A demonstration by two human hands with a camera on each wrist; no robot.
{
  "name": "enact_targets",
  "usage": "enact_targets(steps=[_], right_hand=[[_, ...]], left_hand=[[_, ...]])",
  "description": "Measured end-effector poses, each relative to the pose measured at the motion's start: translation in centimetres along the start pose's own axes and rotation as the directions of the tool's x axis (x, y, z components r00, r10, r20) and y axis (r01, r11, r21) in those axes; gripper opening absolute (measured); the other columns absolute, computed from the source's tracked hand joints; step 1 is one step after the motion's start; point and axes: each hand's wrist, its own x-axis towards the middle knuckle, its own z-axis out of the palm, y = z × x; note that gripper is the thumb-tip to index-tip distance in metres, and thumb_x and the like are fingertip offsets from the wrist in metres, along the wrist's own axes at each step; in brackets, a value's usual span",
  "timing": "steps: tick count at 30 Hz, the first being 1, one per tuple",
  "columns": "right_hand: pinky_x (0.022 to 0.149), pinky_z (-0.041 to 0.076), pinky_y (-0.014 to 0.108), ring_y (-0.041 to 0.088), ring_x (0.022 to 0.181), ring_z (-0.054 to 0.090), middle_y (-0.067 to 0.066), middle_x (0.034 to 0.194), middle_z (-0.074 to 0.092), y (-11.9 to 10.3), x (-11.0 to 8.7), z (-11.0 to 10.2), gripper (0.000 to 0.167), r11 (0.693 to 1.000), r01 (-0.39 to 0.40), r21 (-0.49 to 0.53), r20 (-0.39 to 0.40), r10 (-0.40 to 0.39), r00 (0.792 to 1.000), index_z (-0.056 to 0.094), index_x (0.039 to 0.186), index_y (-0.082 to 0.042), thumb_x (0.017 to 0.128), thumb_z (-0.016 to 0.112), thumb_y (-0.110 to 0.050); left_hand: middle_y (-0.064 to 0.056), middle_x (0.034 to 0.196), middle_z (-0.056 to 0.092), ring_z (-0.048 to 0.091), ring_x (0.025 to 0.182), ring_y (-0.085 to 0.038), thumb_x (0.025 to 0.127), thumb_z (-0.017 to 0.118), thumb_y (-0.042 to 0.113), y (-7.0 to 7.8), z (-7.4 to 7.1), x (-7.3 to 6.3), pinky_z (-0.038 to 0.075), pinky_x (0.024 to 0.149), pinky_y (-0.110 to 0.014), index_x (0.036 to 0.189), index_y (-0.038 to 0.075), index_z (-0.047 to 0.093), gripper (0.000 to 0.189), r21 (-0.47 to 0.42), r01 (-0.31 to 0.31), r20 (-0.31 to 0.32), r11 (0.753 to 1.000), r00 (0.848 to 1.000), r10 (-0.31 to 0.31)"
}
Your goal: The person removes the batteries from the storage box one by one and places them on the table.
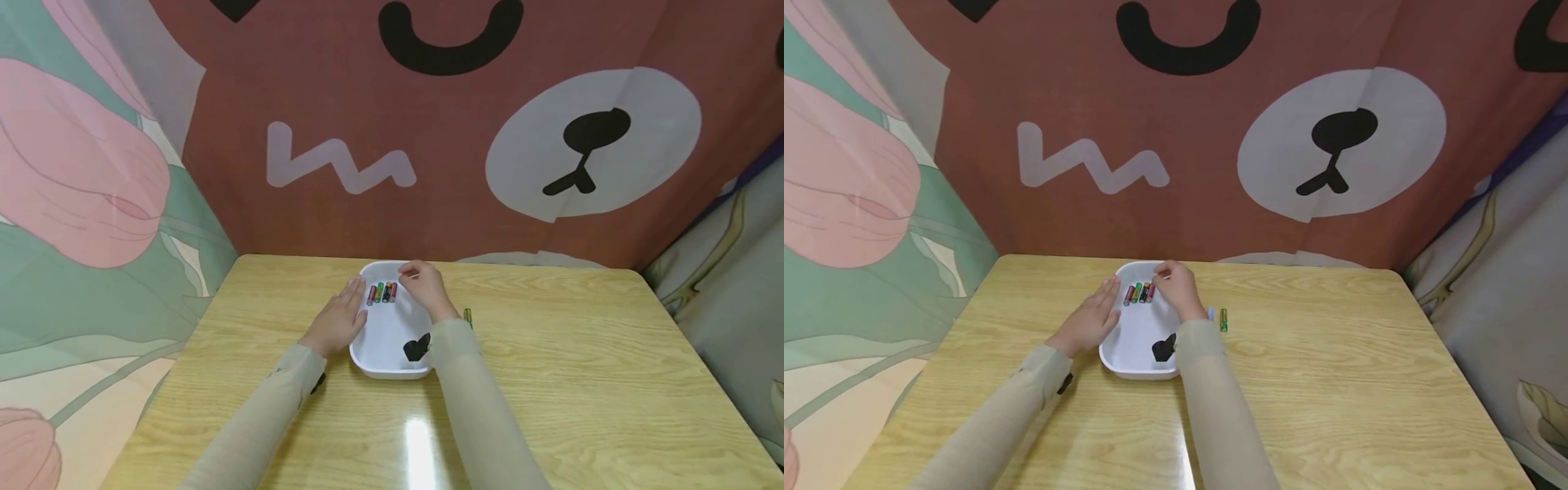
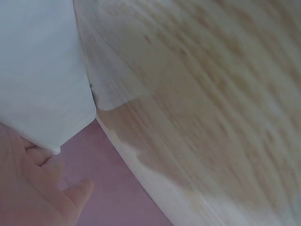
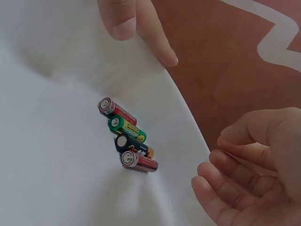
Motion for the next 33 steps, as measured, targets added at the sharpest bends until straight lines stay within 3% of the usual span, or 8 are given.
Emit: enact_targets(steps=[9, 16, 24, 33], right_hand=[[0.089, 0.055, 0.043, 0.032, 0.098, 0.066, 0.017, 0.103, 0.071, 0.6, 0.4, 0.9, 0.018, 1.000, -0.007, 0.004, 0.013, 0.007, 1.000, 0.071, 0.106, 0.003, 0.091, 0.065, -0.005], [0.091, 0.055, 0.044, 0.033, 0.102, 0.066, 0.018, 0.108, 0.070, 1.2, 0.5, 1.4, 0.022, 1.000, -0.002, -0.010, 0.036, 0.002, 0.999, 0.070, 0.112, 0.004, 0.091, 0.068, -0.003], [0.092, 0.056, 0.042, 0.035, 0.107, 0.067, 0.022, 0.113, 0.069, 1.1, 0.4, 1.8, 0.027, 0.995, 0.040, -0.089, 0.058, -0.035, 0.998, 0.068, 0.115, 0.006, 0.089, 0.070, -0.001], [0.098, 0.053, 0.045, 0.035, 0.113, 0.063, 0.022, 0.122, 0.066, 1.1, 0.5, 2.1, 0.038, 0.987, -0.015, -0.158, 0.110, 0.032, 0.993, 0.064, 0.126, 0.004, 0.090, 0.072, -0.005]], left_hand=[[-0.013, 0.169, 0.008, 0.012, 0.155, -0.033, 0.108, 0.037, 0.032, 0.0, 0.3, 0.0, 0.021, 0.122, -0.056, 0.162, 0.002, 0.010, 0.067, 0.003, -0.001, -0.012, 1.000, 1.000, 0.001], [-0.015, 0.169, 0.009, 0.011, 0.155, -0.033, 0.108, 0.038, 0.030, 0.3, 0.1, -0.3, 0.022, 0.122, -0.057, 0.161, -0.001, 0.010, 0.067, -0.025, -0.018, -0.017, 1.000, 1.000, 0.018], [-0.013, 0.169, 0.007, 0.010, 0.155, -0.032, 0.108, 0.037, 0.030, 0.3, -0.1, -0.4, 0.021, 0.122, -0.056, 0.161, 0.000, 0.009, 0.067, -0.017, -0.016, -0.011, 1.000, 1.000, 0.016], [-0.014, 0.169, 0.006, 0.009, 0.155, -0.033, 0.109, 0.036, 0.030, 0.1, -0.3, -0.2, 0.020, 0.122, -0.056, 0.161, 0.000, 0.008, 0.067, -0.004, -0.019, -0.006, 1.000, 1.000, 0.019]])
